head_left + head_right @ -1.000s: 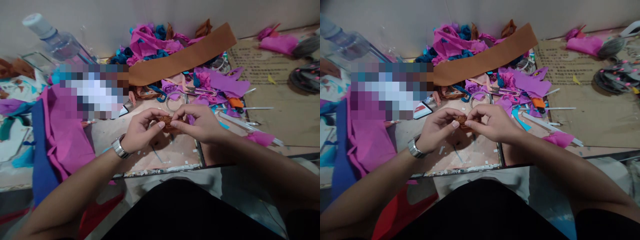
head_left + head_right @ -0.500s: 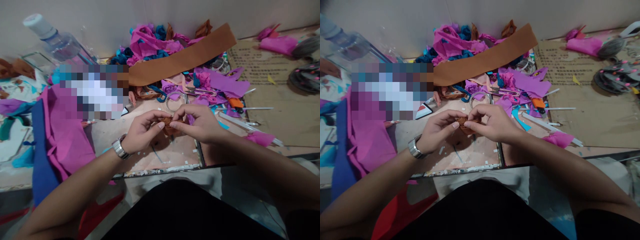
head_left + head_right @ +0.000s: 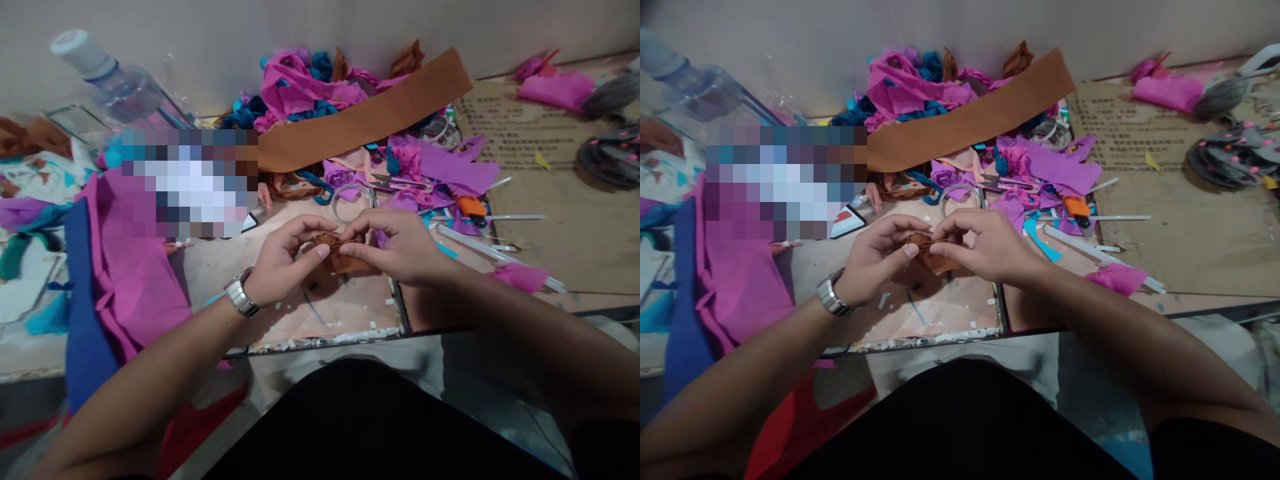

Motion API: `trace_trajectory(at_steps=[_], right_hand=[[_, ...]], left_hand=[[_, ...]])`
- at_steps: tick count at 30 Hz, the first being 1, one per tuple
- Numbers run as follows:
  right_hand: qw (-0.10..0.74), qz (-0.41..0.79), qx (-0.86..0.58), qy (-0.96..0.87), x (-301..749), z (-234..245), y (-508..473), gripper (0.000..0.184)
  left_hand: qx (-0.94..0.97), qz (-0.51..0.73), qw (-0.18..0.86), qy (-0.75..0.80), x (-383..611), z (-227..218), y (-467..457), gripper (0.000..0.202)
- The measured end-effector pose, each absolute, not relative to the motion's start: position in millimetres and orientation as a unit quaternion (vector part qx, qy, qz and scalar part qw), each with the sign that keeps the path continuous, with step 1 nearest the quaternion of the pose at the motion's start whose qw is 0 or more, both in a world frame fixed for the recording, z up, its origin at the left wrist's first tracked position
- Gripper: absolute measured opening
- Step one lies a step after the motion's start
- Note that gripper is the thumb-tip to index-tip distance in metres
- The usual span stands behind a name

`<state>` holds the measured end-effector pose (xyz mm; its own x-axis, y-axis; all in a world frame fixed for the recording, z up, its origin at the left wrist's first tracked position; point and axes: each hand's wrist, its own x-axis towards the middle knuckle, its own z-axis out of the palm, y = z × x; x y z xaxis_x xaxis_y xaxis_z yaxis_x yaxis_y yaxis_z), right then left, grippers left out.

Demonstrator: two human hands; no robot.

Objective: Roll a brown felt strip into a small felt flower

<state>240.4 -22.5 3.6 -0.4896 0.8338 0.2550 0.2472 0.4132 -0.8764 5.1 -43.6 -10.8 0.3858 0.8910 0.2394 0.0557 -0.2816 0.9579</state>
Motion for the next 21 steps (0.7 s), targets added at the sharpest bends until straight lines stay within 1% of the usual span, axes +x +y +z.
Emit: trace_trajectory(at_steps=[3, 6, 13, 21], right_hand=[[0.362, 0.403, -0.346, -0.766, 240.6, 4.0, -22.9, 0.020], [0.357, 0.398, -0.341, -0.773, 240.8, 4.5, -23.7, 0.021], [0.351, 0.392, -0.332, -0.783, 239.3, 5.6, -24.9, 0.018], [0.359, 0.405, -0.346, -0.766, 235.9, 6.8, -26.4, 0.019]], left_hand=[[0.659, 0.438, 0.501, 0.351, 4.9, -13.6, -43.0, 0.035], [0.658, 0.438, 0.509, 0.340, 4.8, -15.5, -43.1, 0.034], [0.693, 0.419, 0.501, 0.307, 5.0, -13.6, -43.5, 0.039], [0.695, 0.400, 0.524, 0.287, 5.5, -14.9, -45.6, 0.044]])
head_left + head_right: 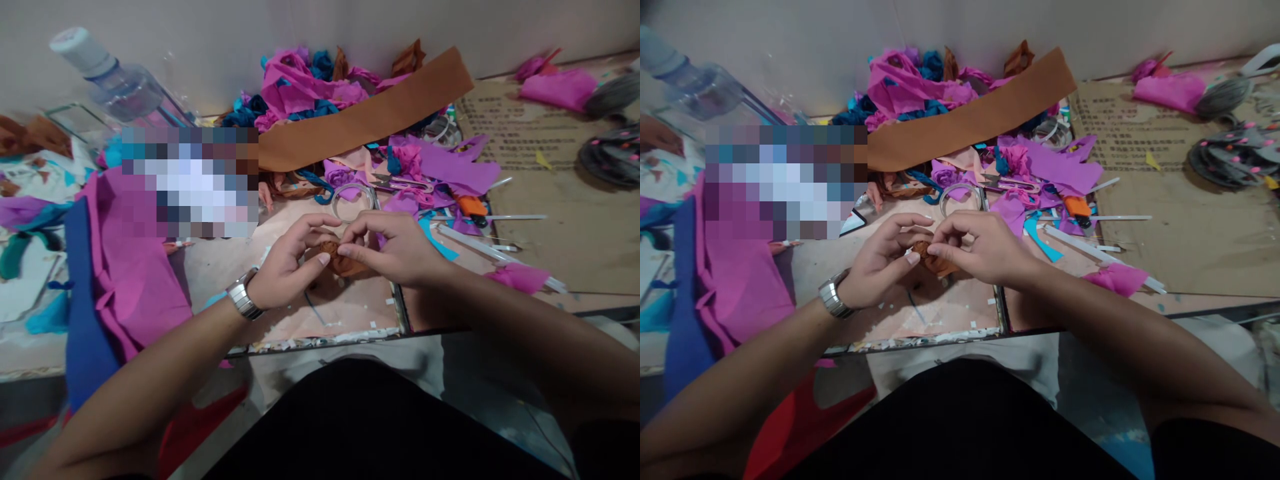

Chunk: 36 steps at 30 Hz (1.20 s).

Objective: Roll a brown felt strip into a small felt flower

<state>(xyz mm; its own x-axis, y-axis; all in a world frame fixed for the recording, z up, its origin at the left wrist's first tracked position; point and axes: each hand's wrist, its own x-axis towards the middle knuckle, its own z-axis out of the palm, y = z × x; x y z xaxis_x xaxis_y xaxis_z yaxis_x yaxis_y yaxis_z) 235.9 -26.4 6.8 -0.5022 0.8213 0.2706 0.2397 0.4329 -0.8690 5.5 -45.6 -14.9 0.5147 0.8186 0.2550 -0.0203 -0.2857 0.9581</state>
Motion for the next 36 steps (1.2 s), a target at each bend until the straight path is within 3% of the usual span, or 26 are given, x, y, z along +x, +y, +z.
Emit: trace_trajectory(at_steps=[6, 14, 25, 36], right_hand=[[0.390, 0.396, -0.344, -0.757, 237.4, 0.3, -24.0, 0.022], [0.400, 0.478, -0.366, -0.691, 239.1, -4.0, -17.7, 0.051], [0.392, 0.616, -0.345, -0.590, 236.1, -0.4, -21.9, 0.043], [0.376, 0.608, -0.331, -0.616, 232.1, 0.1, -25.5, 0.037]], left_hand=[[0.684, 0.408, 0.555, 0.239, 8.2, -17.2, -46.6, 0.046], [0.753, 0.398, 0.477, 0.217, 5.3, -14.8, -44.0, 0.045], [0.705, 0.450, 0.479, 0.266, 6.6, -15.3, -44.4, 0.034], [0.623, 0.543, 0.476, 0.300, 12.8, -23.7, -44.0, 0.030]])
